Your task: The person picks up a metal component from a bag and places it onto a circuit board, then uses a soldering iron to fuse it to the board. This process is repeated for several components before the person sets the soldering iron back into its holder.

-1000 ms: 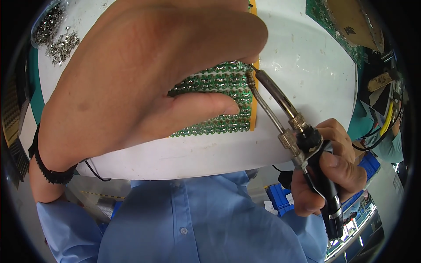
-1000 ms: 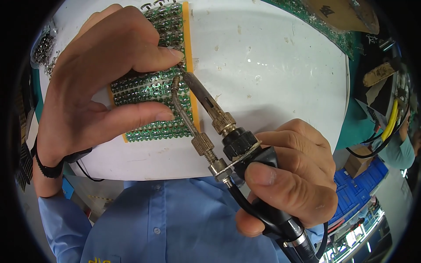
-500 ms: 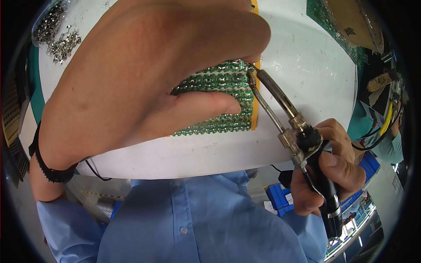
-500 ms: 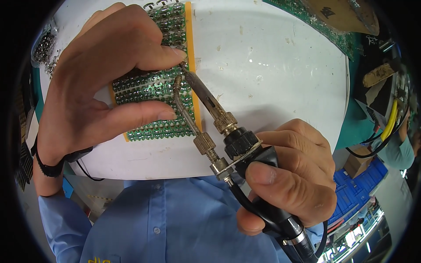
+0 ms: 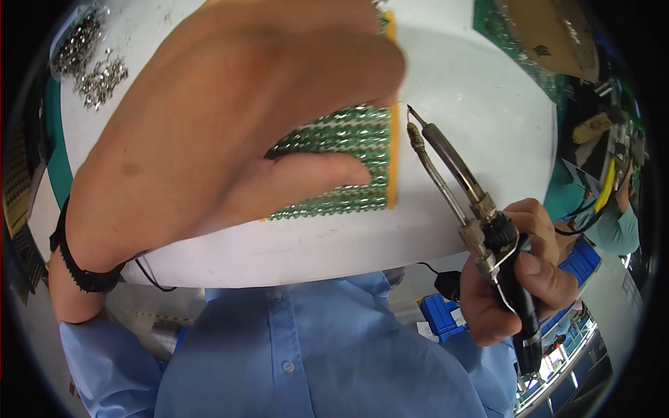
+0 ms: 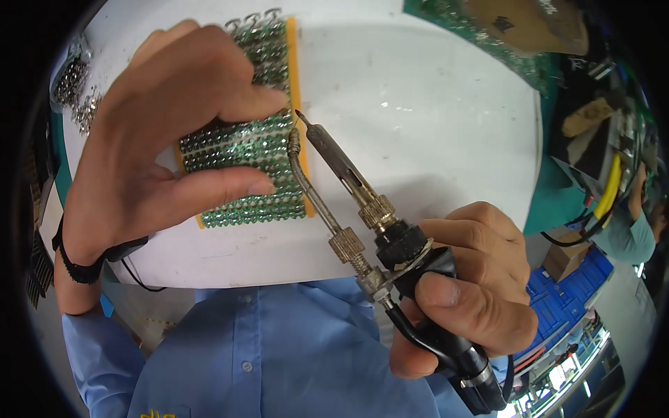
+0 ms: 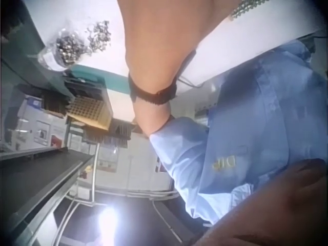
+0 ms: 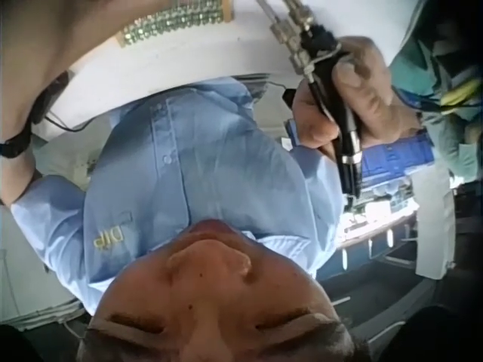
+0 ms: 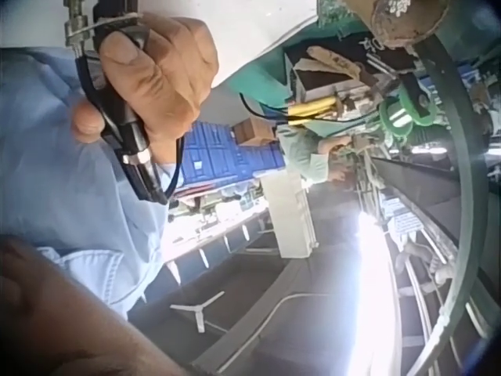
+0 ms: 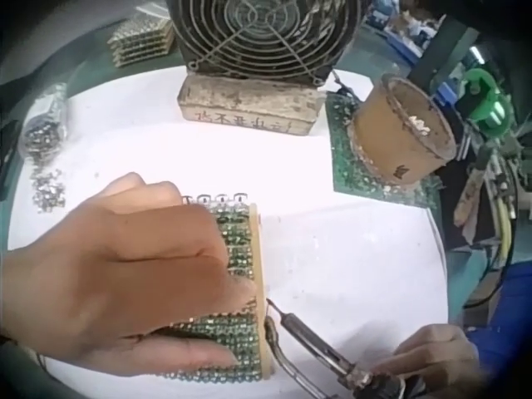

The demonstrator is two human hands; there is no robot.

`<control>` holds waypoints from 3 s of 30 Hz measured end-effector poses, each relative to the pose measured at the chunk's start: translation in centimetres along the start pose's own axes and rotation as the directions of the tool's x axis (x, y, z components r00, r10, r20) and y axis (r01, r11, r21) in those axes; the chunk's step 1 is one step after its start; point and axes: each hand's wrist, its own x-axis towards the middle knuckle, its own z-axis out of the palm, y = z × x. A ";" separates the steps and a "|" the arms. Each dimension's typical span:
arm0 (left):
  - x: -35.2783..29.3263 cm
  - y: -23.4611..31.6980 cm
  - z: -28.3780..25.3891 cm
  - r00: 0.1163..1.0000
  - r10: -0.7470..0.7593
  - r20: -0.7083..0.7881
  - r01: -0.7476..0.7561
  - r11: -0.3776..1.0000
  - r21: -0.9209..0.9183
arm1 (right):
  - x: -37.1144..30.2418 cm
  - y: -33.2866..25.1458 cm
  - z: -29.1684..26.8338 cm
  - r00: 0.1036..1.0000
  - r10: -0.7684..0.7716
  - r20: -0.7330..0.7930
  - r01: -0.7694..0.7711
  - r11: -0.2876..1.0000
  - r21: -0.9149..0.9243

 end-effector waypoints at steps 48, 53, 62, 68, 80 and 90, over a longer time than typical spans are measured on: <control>-1.3 1.2 -0.2 0.987 -0.132 0.093 0.130 0.991 0.023 | 0.6 0.0 2.1 1.000 0.000 0.008 0.001 1.000 -0.020; -1.3 1.2 0.0 0.988 -0.123 0.088 0.121 0.992 0.028 | 0.6 0.1 2.0 1.000 -0.013 0.010 0.013 1.000 -0.012; -1.3 0.8 0.2 0.993 -0.095 0.074 0.093 0.995 0.025 | 0.4 -0.2 2.2 1.000 0.010 -0.014 -0.010 1.000 -0.027; -2.1 -0.1 0.6 0.998 -0.045 0.049 0.044 0.999 0.014 | -0.6 -0.5 3.1 0.983 0.010 -0.184 -0.014 1.000 -0.023; -1.5 1.4 0.0 0.985 -0.151 0.081 0.152 0.988 -0.006 | -0.8 -0.7 2.8 0.978 0.020 -0.208 -0.036 0.997 -0.071; -2.1 0.3 0.0 0.983 -0.147 0.110 0.154 0.987 -0.055 | -1.5 0.7 3.0 0.935 -0.040 -0.353 -0.002 0.993 -0.120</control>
